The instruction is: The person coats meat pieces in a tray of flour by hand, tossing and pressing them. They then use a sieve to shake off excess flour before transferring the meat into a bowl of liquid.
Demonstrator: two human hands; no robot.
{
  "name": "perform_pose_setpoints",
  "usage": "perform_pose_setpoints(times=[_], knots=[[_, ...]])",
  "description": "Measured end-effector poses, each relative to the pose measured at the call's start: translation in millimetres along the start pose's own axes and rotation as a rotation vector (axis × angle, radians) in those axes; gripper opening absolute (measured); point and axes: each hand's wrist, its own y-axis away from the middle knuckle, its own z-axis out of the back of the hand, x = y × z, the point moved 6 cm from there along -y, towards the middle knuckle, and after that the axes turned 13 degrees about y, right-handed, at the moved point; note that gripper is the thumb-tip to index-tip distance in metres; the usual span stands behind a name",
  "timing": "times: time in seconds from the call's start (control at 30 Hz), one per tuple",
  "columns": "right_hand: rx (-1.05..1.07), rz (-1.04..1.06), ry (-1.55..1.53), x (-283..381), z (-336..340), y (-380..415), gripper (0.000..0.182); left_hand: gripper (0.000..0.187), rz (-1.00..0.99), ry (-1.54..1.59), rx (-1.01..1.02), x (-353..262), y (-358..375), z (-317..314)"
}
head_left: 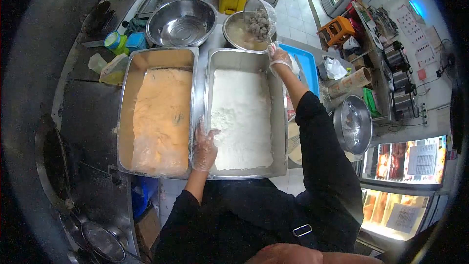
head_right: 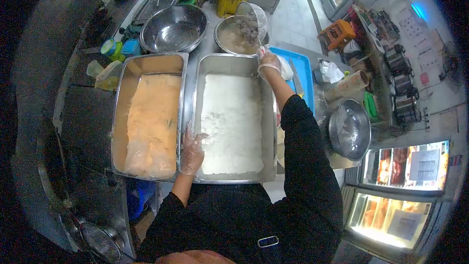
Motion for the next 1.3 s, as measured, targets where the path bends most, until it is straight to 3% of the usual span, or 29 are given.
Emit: perform_pose_setpoints(times=[0.27, 0.6, 0.9, 1.3], knots=[[-0.082, 0.042, -0.067, -4, 9, -6, 0.056, 0.037, 0.025, 0.003, 0.020, 1, 1, -2], [-0.059, 0.060, 0.169, -9, 25, -19, 0.059, 0.045, 0.009, 0.060, 0.004, 2, 2, -3], [-0.100, 0.115, 0.250, -7, 45, -10, 0.030, 0.040, -0.039, 0.001, 0.004, 5, 3, -5], [-0.193, 0.134, 0.201, -11, 88, -4, 0.033, 0.038, -0.025, -0.021, 0.013, 3, 5, -5]])
